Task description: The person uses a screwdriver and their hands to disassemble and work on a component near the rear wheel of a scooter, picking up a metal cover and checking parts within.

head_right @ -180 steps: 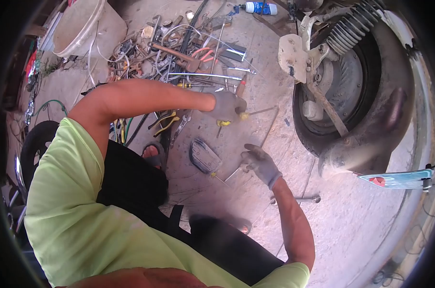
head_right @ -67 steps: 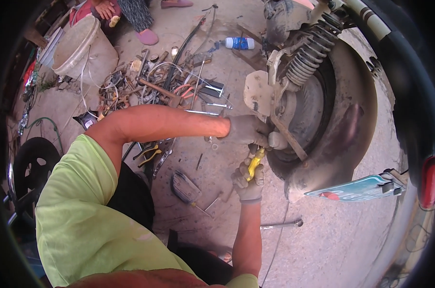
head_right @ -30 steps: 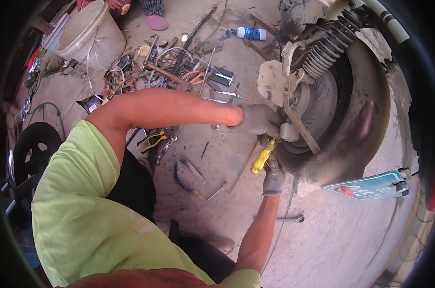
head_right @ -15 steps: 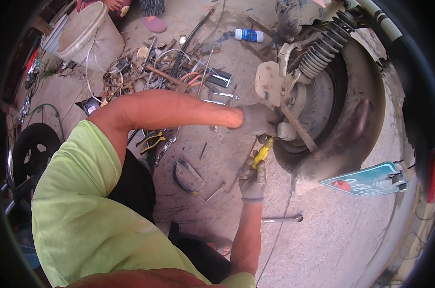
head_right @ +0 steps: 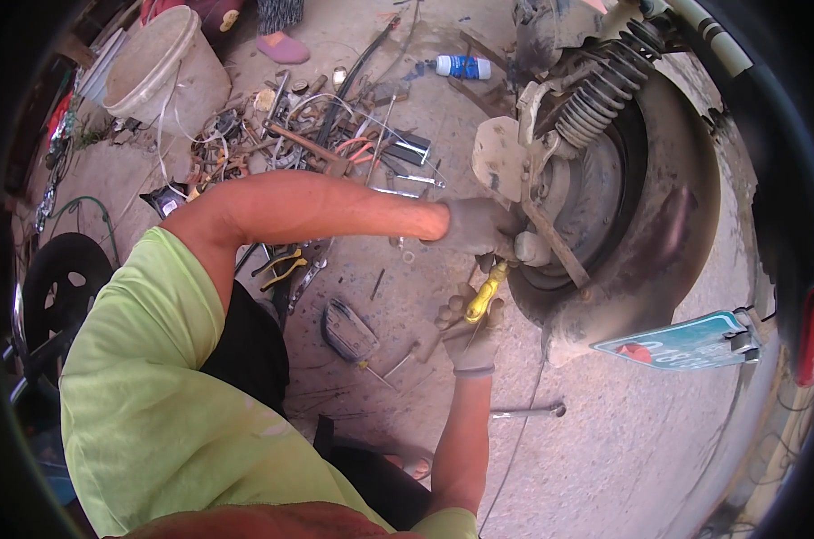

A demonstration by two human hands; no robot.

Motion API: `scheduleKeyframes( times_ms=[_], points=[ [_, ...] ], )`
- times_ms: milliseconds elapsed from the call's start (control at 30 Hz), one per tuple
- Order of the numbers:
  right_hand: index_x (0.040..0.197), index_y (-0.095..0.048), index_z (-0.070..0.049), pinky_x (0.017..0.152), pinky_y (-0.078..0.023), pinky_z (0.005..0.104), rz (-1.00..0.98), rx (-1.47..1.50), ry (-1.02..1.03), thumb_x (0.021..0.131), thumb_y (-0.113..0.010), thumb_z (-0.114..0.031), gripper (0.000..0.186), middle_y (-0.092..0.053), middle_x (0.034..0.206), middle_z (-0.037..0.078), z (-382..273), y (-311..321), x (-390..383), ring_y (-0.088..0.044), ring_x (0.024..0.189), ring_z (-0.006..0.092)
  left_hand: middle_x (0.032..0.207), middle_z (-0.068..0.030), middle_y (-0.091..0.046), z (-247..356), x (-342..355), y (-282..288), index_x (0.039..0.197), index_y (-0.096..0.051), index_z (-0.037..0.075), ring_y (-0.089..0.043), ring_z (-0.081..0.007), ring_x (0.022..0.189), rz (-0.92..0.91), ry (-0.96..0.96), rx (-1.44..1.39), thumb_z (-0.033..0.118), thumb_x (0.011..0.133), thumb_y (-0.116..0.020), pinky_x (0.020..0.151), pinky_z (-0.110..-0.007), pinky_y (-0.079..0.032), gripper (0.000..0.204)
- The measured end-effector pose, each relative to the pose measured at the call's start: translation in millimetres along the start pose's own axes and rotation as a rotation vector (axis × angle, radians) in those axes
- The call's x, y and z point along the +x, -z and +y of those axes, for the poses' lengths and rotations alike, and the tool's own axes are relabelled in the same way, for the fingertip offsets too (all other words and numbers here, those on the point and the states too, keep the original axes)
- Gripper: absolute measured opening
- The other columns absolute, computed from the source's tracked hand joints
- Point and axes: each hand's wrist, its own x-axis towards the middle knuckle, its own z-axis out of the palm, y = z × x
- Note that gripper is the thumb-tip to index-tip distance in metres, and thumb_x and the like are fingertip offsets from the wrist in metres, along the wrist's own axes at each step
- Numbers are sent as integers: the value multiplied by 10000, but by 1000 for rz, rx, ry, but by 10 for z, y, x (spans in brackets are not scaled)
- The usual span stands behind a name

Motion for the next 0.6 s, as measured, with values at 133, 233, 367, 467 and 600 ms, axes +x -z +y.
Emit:
scheduleKeyframes(
  times_ms=[133, 233, 367, 467, 600],
  points=[
    [1560, -500, -57, 1006, -573, 428, 267, -587, 253, 1074, -632, -460, 645, -606, 1476, 105, -256, 216, 128, -662, 1241, 254, 905, -100, -802, -93, 8, 47, 1067, -799, 16, -769, -187, 767, -37, 12, 116, 325, 940, -752, 743, -356, -590, 338],
    [1518, -565, -49, 1006, -593, 393, 426, -983, 448, 1085, -674, -226, 480, -626, 1440, 66, -456, 190, 198, -637, 1269, 187, 888, -86, -803, -70, -69, 56, 1028, -799, 38, -765, -189, 788, -120, 59, 187, 389, 943, -736, 759, -367, -579, 367],
    [1384, -676, -2, 1013, -582, 370, 429, -1092, 677, 1029, -757, -182, 407, -673, 1376, 55, -546, 343, 286, -652, 1208, 165, 851, -66, -802, -294, -182, 57, 966, -789, 69, -759, -179, 803, -239, 98, 313, 430, 954, -713, 773, -368, -567, 369],
    [1299, -709, 8, 901, -564, 316, 582, -1228, 824, 996, -805, -258, 415, -734, 1213, 39, -513, 11, -51, -673, 1049, 143, 812, -62, -793, -440, -378, 38, 957, -781, 78, -763, -173, 787, -258, 156, 312, 435, 953, -715, 764, -363, -566, 363],
    [1326, -653, -1, 854, -526, 332, 463, -920, 1039, 1074, -651, -294, 386, -716, 1203, 102, -946, -186, -1023, -660, 1053, 182, 831, -73, -794, -567, -373, 15, 953, -769, 39, -771, -186, 788, -303, 198, 218, 444, 940, -733, 763, -359, -566, 407]
  ],
)
